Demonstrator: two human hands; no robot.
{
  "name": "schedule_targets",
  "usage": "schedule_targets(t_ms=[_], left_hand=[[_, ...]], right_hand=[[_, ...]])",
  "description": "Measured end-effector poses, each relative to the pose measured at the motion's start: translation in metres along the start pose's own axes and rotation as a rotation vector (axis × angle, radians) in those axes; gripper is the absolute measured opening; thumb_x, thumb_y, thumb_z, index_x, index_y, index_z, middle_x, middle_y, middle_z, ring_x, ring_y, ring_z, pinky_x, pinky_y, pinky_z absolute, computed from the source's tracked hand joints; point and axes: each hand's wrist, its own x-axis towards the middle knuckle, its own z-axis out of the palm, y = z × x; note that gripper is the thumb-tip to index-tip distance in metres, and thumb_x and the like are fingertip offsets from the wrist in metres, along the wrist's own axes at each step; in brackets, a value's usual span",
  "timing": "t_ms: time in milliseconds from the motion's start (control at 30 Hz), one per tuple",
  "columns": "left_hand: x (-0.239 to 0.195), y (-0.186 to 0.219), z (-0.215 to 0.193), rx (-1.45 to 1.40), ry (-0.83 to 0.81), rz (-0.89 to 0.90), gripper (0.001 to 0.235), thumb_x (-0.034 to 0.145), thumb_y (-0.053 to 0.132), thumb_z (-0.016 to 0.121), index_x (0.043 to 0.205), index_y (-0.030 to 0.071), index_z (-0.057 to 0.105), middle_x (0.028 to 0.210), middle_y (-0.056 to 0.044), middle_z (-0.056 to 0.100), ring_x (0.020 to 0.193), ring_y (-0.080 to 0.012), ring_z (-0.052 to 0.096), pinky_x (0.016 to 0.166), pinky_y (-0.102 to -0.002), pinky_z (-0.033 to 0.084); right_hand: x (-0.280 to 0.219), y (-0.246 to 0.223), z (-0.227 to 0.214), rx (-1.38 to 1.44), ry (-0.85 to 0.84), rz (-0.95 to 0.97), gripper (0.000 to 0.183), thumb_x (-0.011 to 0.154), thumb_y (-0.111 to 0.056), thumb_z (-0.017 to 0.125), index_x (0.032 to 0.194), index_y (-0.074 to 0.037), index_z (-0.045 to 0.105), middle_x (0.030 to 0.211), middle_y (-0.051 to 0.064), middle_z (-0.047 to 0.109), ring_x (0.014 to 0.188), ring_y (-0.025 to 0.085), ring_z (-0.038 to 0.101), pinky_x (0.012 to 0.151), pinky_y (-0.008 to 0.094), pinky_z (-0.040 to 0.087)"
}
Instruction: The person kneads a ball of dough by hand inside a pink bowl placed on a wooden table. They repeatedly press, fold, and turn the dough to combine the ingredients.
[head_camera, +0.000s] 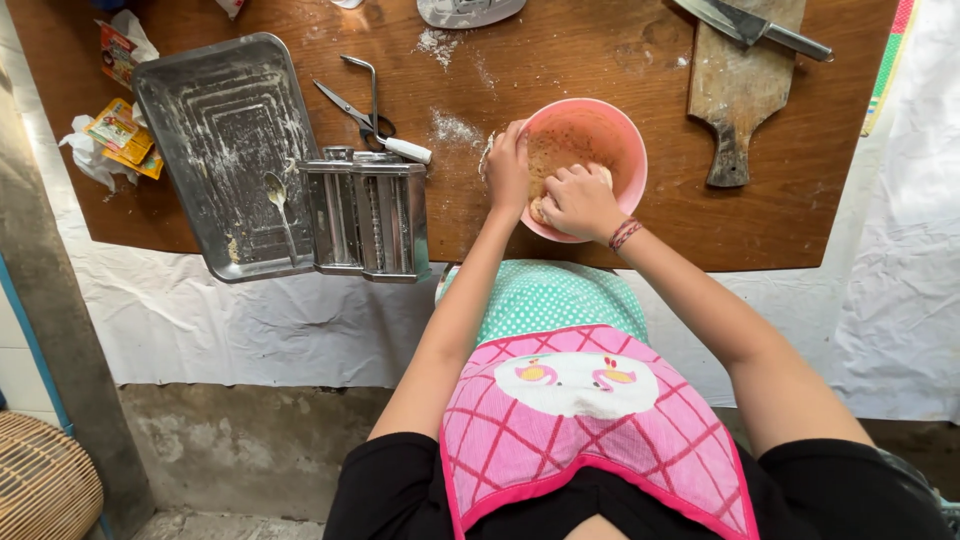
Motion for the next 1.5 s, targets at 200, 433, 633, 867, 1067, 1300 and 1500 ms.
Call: schedule_targets(t_ms=[200, 433, 633, 867, 1067, 1300, 1500], left_hand=[[0.002, 0.002, 0.003, 0.002, -0.037, 0.008, 0.022, 0.108, 0.037, 0.044, 0.125, 0.035, 0.059, 0.101, -0.005, 0.067, 0.100, -0.0371, 0.070, 0.088, -0.053, 0.058], [0.003, 0.005, -0.005, 0.009, -0.063, -0.016, 0.022, 0.109, 0.034, 0.044, 0.124, 0.032, 0.059, 0.102, -0.004, 0.067, 0.101, -0.0358, 0.070, 0.088, -0.053, 0.058], [0.003, 0.006, -0.003, -0.010, -0.088, -0.020, 0.023, 0.109, 0.034, 0.044, 0.126, 0.033, 0.059, 0.105, -0.003, 0.067, 0.103, -0.0317, 0.071, 0.090, -0.050, 0.059], [0.005, 0.000, 0.001, 0.004, -0.079, 0.000, 0.023, 0.108, 0.032, 0.046, 0.126, 0.032, 0.060, 0.105, -0.002, 0.066, 0.104, -0.0306, 0.071, 0.091, -0.049, 0.058], [0.003, 0.003, 0.000, -0.024, -0.075, 0.009, 0.022, 0.108, 0.031, 0.046, 0.124, 0.031, 0.060, 0.104, -0.006, 0.067, 0.104, -0.0342, 0.070, 0.090, -0.051, 0.057], [0.001, 0.009, -0.002, -0.024, -0.068, 0.007, 0.021, 0.110, 0.029, 0.042, 0.123, 0.029, 0.059, 0.102, -0.007, 0.067, 0.102, -0.0351, 0.071, 0.090, -0.052, 0.058], [0.001, 0.003, 0.002, -0.013, -0.060, 0.005, 0.022, 0.110, 0.033, 0.041, 0.123, 0.029, 0.059, 0.100, -0.006, 0.067, 0.101, -0.0350, 0.072, 0.090, -0.051, 0.058]], right_hand=[[0.004, -0.003, 0.015, -0.101, 0.186, -0.011, 0.034, 0.095, -0.048, 0.055, 0.081, -0.018, 0.062, 0.079, 0.007, 0.062, 0.081, 0.026, 0.062, 0.086, 0.041, 0.045], [0.032, 0.011, 0.036, -0.127, 0.323, -0.233, 0.026, 0.093, -0.042, 0.054, 0.077, -0.021, 0.057, 0.082, 0.003, 0.058, 0.085, 0.024, 0.055, 0.082, 0.039, 0.041], [0.043, 0.030, 0.048, -0.067, 0.296, -0.279, 0.027, 0.091, -0.047, 0.048, 0.093, -0.024, 0.064, 0.099, 0.003, 0.062, 0.101, 0.023, 0.055, 0.091, 0.041, 0.040], [0.063, 0.047, 0.065, -0.067, 0.234, -0.203, 0.040, 0.092, -0.050, 0.044, 0.105, -0.020, 0.066, 0.114, 0.006, 0.062, 0.109, 0.026, 0.056, 0.093, 0.043, 0.039], [0.073, 0.048, 0.070, 0.046, 0.258, -0.063, 0.034, 0.093, -0.048, 0.052, 0.105, -0.019, 0.067, 0.108, 0.005, 0.065, 0.109, 0.025, 0.058, 0.095, 0.043, 0.040], [0.056, 0.031, -0.020, 0.575, 0.055, 0.254, 0.041, 0.104, -0.028, 0.055, 0.087, 0.008, 0.064, 0.087, 0.034, 0.067, 0.093, 0.056, 0.063, 0.077, 0.063, 0.049], [0.023, 0.047, -0.006, 0.186, 0.025, 0.214, 0.037, 0.107, -0.039, 0.056, 0.094, -0.005, 0.063, 0.092, 0.016, 0.062, 0.090, 0.041, 0.064, 0.073, 0.051, 0.054]])
